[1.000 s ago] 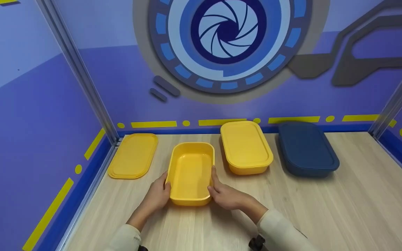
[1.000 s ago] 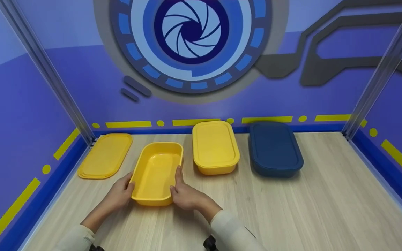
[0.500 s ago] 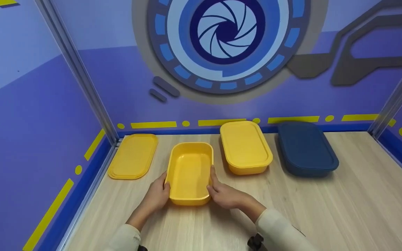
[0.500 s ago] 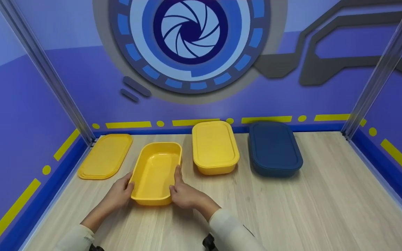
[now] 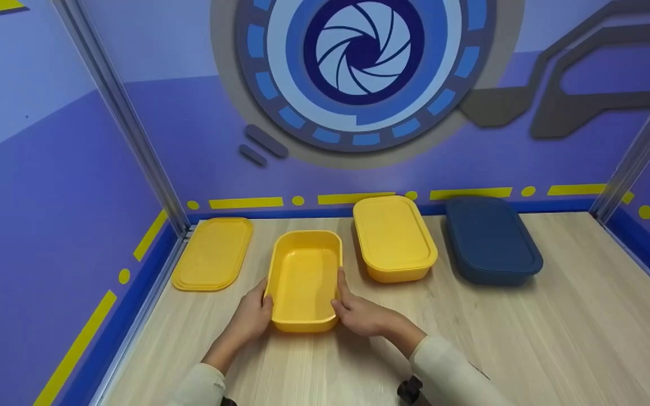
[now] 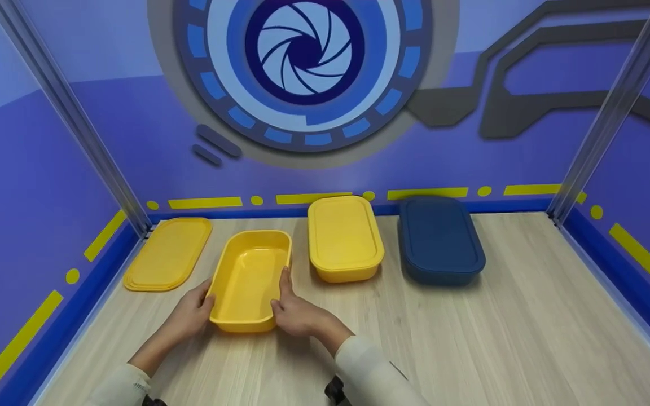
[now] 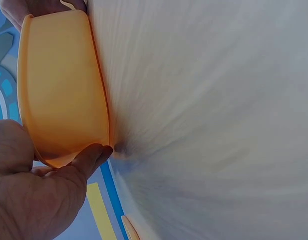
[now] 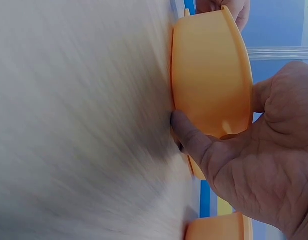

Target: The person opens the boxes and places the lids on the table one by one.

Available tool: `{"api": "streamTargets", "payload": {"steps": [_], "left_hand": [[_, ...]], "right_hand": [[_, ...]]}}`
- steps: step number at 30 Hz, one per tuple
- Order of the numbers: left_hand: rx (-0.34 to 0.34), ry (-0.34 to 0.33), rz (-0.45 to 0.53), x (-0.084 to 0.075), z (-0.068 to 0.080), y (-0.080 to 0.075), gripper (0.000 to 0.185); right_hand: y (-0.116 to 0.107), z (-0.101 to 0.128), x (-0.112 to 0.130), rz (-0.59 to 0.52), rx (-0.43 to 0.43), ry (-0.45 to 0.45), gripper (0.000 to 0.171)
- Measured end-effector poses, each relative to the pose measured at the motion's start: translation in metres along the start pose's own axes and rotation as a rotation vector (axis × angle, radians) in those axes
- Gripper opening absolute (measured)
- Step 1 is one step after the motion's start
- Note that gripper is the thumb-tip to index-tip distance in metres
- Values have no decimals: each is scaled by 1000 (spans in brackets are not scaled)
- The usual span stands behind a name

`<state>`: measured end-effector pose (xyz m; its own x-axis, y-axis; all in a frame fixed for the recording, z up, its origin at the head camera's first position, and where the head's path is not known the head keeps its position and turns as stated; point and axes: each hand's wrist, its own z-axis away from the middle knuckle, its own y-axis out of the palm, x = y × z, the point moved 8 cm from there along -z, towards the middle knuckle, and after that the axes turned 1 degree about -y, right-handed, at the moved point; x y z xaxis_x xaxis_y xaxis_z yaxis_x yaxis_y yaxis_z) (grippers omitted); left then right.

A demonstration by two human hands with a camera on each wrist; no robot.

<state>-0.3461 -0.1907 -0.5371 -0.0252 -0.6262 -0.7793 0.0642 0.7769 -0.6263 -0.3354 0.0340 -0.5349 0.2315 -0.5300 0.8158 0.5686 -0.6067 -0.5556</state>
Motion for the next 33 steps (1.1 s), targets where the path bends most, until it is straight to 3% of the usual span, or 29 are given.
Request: {"api": "streamTargets", "payload": {"steps": [7,18,33], "left_hand": [[-6,14,-1,0,0,-2,52],[-12,-37,5,6,-4,-6,54],[-31,-15,10,7,-8,-12,54]], "right_hand": [[-1,-1,1,2,1,0,80],[-1,-13,4,6,0,-28,77],[0,-15,6,6,-16,-8,78]]}}
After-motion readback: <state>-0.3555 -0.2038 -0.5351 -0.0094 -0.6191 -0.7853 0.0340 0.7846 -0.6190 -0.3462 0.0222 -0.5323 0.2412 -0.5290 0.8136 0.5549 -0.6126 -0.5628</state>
